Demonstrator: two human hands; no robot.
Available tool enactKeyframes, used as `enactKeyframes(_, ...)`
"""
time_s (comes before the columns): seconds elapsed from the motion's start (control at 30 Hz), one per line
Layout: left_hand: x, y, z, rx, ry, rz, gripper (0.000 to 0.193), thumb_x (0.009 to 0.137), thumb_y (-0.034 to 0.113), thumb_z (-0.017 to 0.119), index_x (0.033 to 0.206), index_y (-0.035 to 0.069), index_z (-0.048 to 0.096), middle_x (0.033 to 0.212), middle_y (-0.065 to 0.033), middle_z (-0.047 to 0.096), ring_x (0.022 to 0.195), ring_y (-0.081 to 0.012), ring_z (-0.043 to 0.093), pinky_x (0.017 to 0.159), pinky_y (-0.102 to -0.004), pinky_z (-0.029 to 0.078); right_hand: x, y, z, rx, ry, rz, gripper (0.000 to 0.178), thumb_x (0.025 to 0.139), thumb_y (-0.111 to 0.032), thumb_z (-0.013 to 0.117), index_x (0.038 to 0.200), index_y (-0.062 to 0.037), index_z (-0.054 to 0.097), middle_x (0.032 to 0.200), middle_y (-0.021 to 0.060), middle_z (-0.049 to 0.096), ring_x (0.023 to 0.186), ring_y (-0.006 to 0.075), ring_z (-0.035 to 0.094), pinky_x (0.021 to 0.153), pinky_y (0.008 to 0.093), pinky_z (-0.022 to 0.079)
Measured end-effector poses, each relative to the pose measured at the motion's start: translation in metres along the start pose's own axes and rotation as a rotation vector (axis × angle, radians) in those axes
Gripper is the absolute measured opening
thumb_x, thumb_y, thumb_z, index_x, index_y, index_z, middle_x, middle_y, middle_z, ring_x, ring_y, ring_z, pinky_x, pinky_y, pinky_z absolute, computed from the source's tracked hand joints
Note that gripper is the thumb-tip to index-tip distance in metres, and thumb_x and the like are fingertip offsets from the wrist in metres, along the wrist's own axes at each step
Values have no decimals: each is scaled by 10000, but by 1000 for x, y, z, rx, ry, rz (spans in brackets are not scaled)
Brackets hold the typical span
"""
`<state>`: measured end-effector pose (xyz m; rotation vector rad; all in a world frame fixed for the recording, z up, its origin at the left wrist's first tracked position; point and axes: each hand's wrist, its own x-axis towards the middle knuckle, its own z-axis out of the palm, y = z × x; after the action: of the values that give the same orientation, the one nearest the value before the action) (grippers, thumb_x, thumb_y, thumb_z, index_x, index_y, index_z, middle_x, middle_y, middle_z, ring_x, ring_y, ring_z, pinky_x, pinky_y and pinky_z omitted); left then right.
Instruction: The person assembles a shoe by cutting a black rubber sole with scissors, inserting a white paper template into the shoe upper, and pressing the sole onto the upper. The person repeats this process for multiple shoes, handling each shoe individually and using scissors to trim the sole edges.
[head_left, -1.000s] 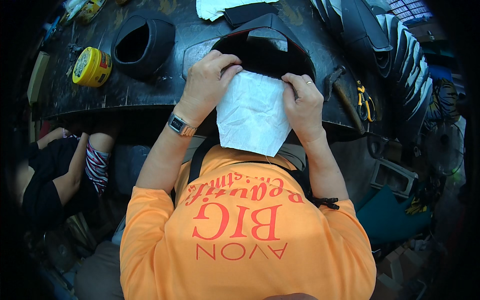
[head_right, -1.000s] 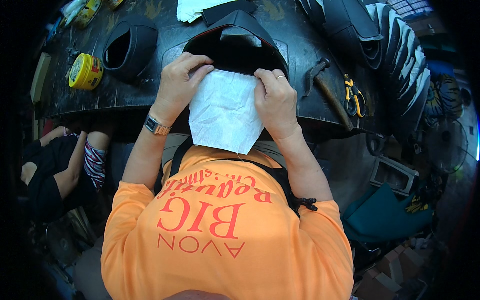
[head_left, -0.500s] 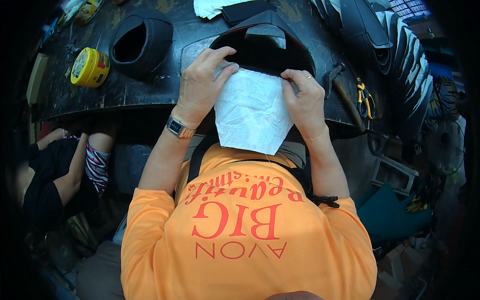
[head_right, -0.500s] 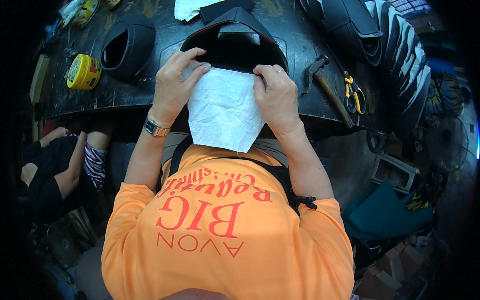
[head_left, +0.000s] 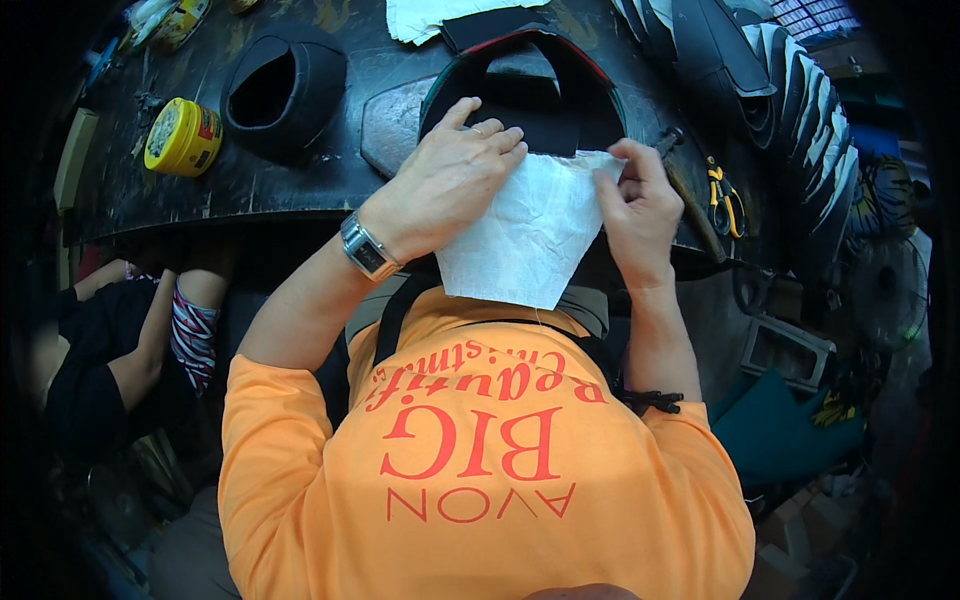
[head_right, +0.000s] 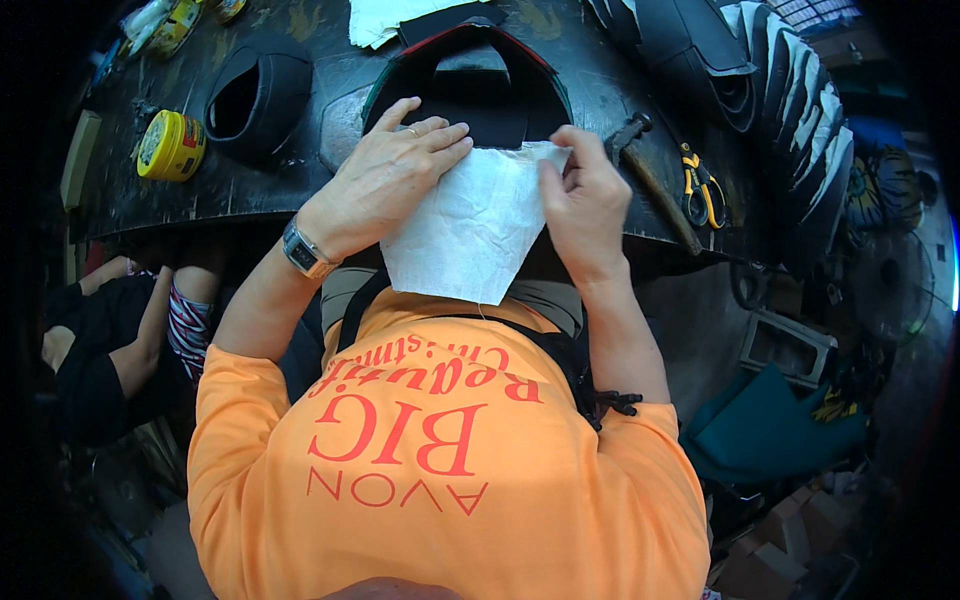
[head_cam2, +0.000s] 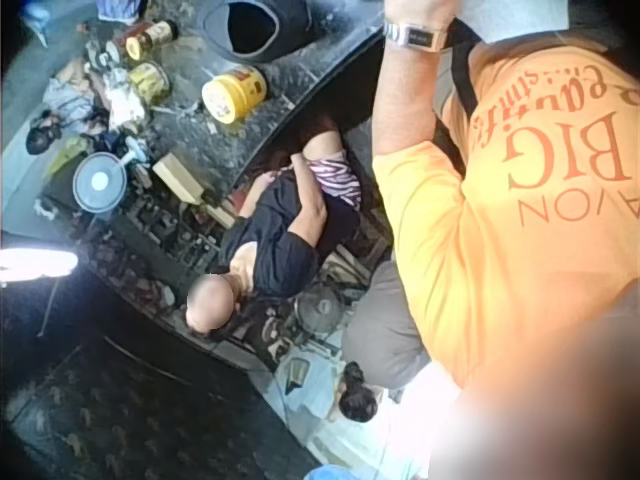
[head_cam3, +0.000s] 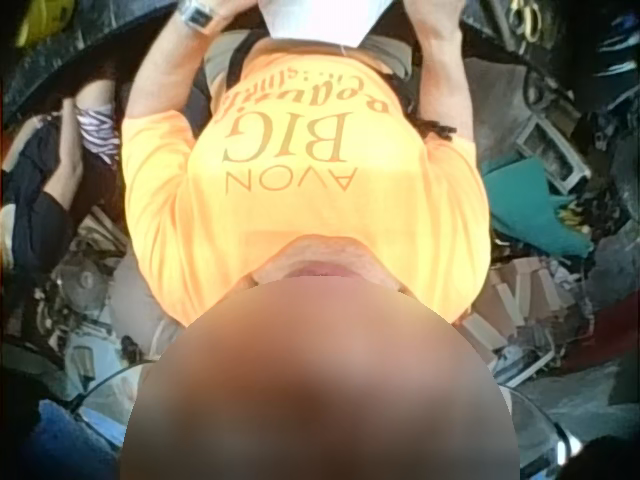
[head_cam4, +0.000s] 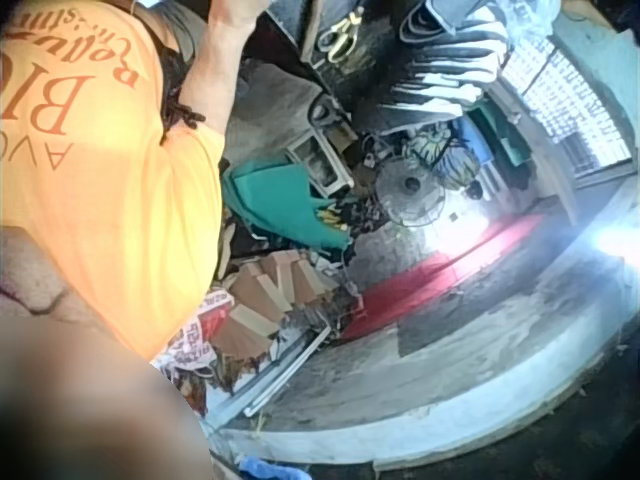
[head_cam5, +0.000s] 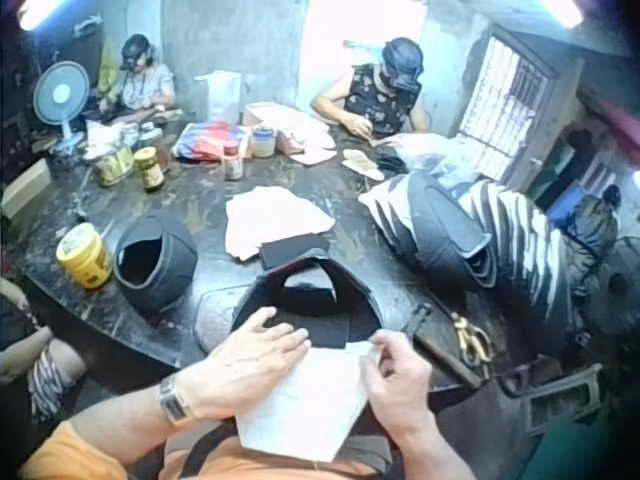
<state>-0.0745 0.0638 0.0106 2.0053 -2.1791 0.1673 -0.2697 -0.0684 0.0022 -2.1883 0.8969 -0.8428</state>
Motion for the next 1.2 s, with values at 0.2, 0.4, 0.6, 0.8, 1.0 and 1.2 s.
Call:
enactKeyframes(0.2,27,27,10,-4,-52,-151,362,959,156,629,1275,-20,636,1133,-161,639,1061,-257,601,1047,-409,426,-5,9,-16,371,-63,267,267,897,-89,753,1141,-7,681,778,3,632,620,20,538,540,179,423)
enactKeyframes(0.4,20,34,39,-192,253,-225,438,972,193,609,1345,-35,569,1311,-182,589,1265,-312,523,1102,-451,391,-2,8,-5,418,-236,249,200,905,-120,746,1038,26,712,800,3,672,716,52,587,657,232,481)
enactKeyframes(0.6,5,27,23,-492,381,-260,452,1043,165,469,1434,-62,468,1487,-281,463,1410,-427,413,1179,-487,299,5,-27,1,862,-337,1,286,946,-87,638,1205,34,636,1155,79,655,1085,136,611,958,285,472)
enactKeyframes(0.8,-71,32,-3,-2405,555,-330,705,1064,336,502,1614,43,172,1644,-162,288,1522,-290,299,1270,-432,197,3,-61,24,187,-440,-854,710,914,-471,695,1517,-157,490,1632,155,339,1530,360,263,1243,495,199)
enactKeyframes(1.0,-87,26,43,-2453,457,198,619,1106,381,353,1626,91,183,1643,-127,305,1518,-263,310,1270,-435,214,-22,-51,37,-12,-507,-883,666,966,-505,605,1542,-212,445,1642,89,338,1540,289,265,1267,511,116)
enactKeyframes(1.2,-93,34,48,-2329,427,-23,546,1086,359,389,1530,49,320,1572,-180,384,1470,-310,367,1233,-456,265,-25,-51,38,2,-475,-894,662,958,-470,637,1532,-192,461,1632,98,356,1536,298,275,1267,498,114)
